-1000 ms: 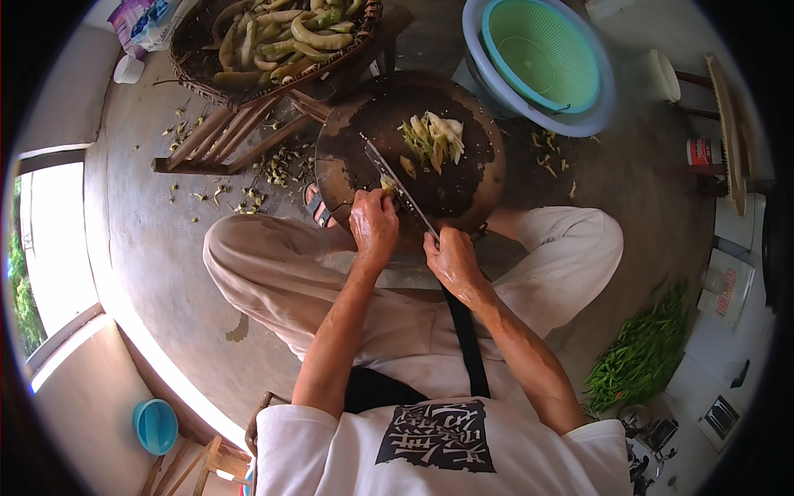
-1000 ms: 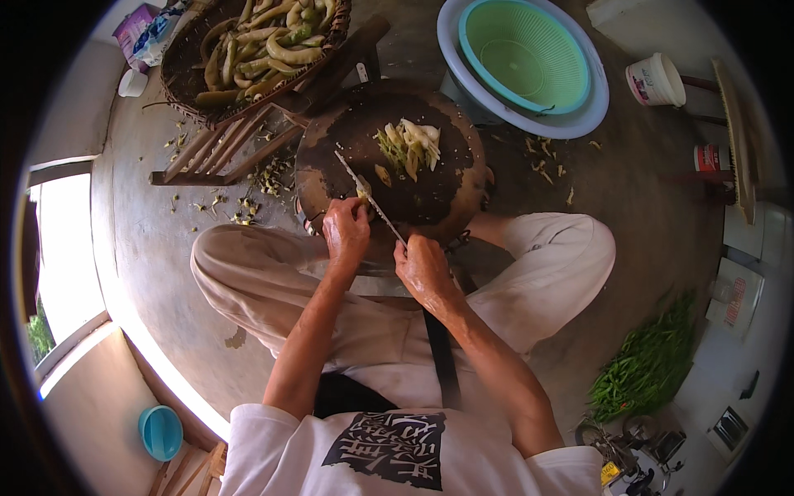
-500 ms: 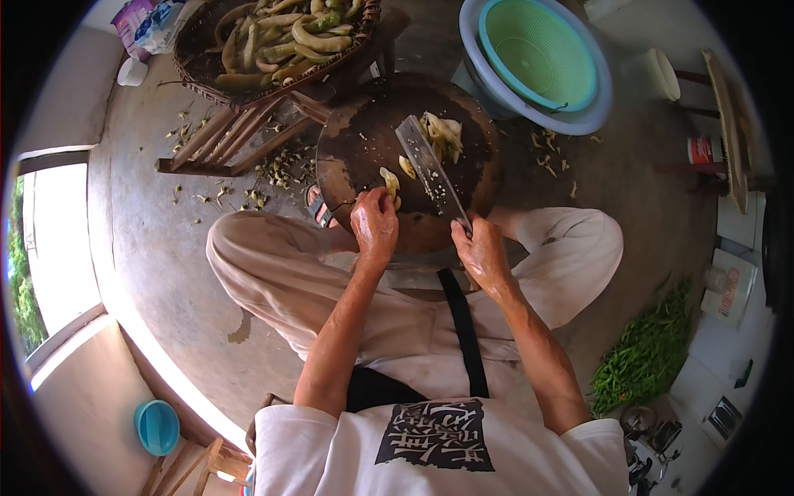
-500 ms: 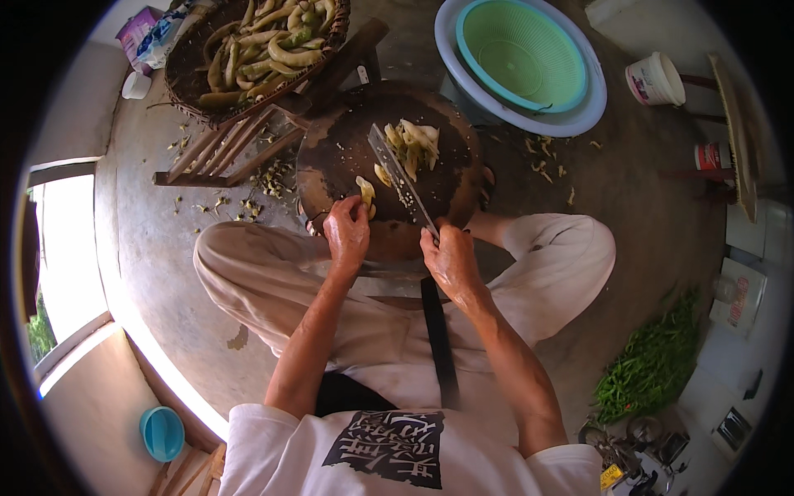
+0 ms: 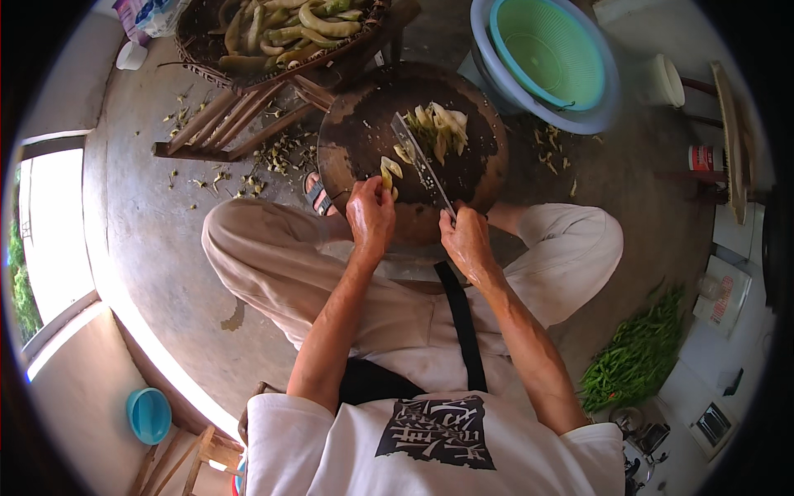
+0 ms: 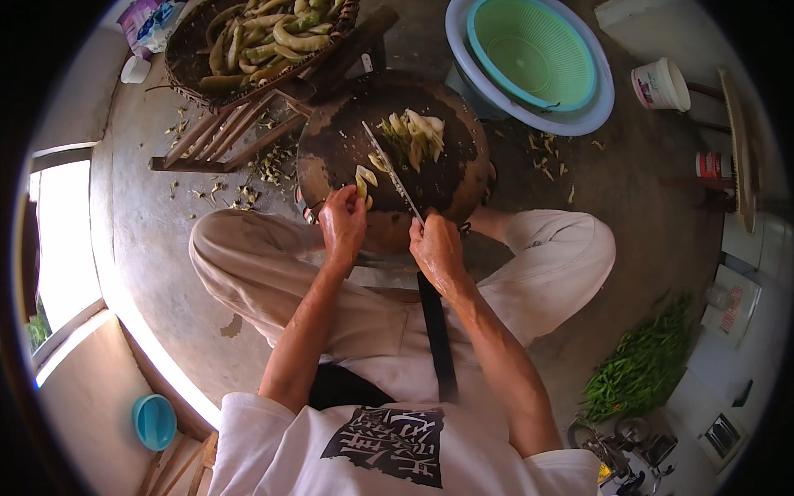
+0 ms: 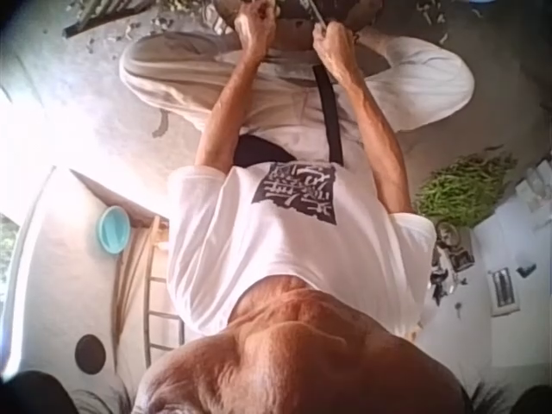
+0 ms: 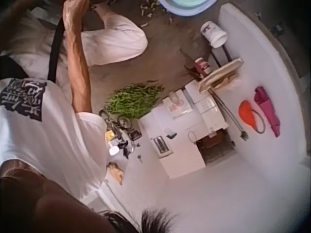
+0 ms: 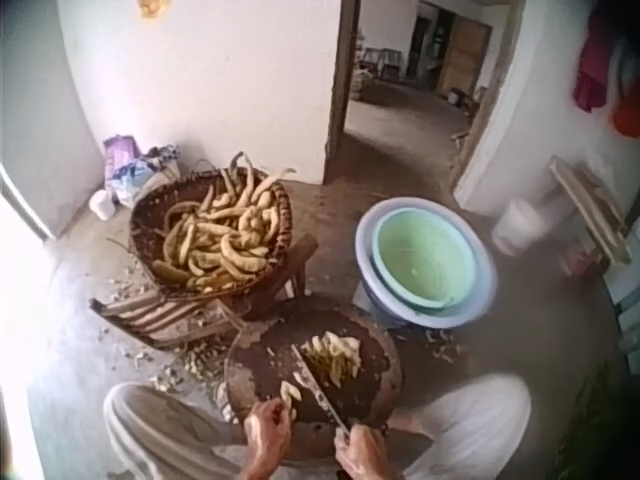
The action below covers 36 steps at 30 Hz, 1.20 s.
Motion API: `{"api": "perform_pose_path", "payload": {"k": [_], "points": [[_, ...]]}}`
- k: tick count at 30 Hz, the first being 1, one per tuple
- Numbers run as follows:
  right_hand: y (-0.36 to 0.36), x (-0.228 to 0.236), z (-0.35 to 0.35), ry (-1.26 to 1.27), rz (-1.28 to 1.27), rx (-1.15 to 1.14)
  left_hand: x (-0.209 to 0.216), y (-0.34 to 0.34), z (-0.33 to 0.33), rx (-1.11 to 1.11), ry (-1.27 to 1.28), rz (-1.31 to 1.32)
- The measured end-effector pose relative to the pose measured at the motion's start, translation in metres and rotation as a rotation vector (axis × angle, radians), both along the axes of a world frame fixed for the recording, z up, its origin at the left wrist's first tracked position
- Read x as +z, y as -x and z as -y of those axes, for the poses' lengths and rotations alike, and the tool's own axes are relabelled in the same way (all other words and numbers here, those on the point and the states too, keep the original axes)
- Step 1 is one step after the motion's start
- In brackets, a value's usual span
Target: The recorder uses a large knife to slice and peel bamboo shoots on a wooden block.
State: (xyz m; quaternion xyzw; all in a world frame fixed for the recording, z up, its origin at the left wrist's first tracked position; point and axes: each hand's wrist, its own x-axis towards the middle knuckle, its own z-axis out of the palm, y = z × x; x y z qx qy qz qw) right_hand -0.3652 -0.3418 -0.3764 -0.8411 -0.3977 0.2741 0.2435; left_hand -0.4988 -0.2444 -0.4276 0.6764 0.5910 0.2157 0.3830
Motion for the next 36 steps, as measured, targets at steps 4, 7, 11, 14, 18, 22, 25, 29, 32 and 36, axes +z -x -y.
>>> {"api": "perform_pose_path", "payload": {"k": [4,7,11,14,18,22,25,29,32,36], "points": [[-0.006,0.0,0.007,-0.082,-0.068,-0.011,0.002,0.009,0.002,0.005,-0.038,-0.011],[-0.007,0.019,0.015,-0.073,-0.086,0.009,0.006,0.016,0.003,0.018,-0.041,-0.02],[-0.003,0.021,0.018,-0.043,-0.092,0.135,0.003,0.01,-0.003,0.022,-0.042,0.006],[-0.004,0.008,0.019,-0.022,-0.076,0.167,-0.001,-0.004,-0.007,0.025,-0.029,0.05],[-0.008,0.023,0.018,-0.025,-0.066,0.102,-0.006,-0.004,-0.011,0.015,-0.053,0.015],[-0.008,0.031,0.026,0.014,-0.162,0.114,-0.011,-0.004,-0.011,0.051,-0.01,-0.002],[-0.009,0.035,0.031,0.052,-0.218,0.106,-0.011,-0.003,-0.013,0.065,0.073,0.043],[-0.012,0.039,0.034,0.148,-0.348,0.062,-0.008,-0.001,-0.012,0.03,-0.02,0.027],[-0.011,0.048,0.026,0.276,-0.384,0.04,-0.008,0.001,-0.014,0.02,-0.05,0.042],[0.007,0.017,0.017,0.187,-0.255,0.072,-0.011,0.0,-0.014,0.049,-0.03,0.04]]}}
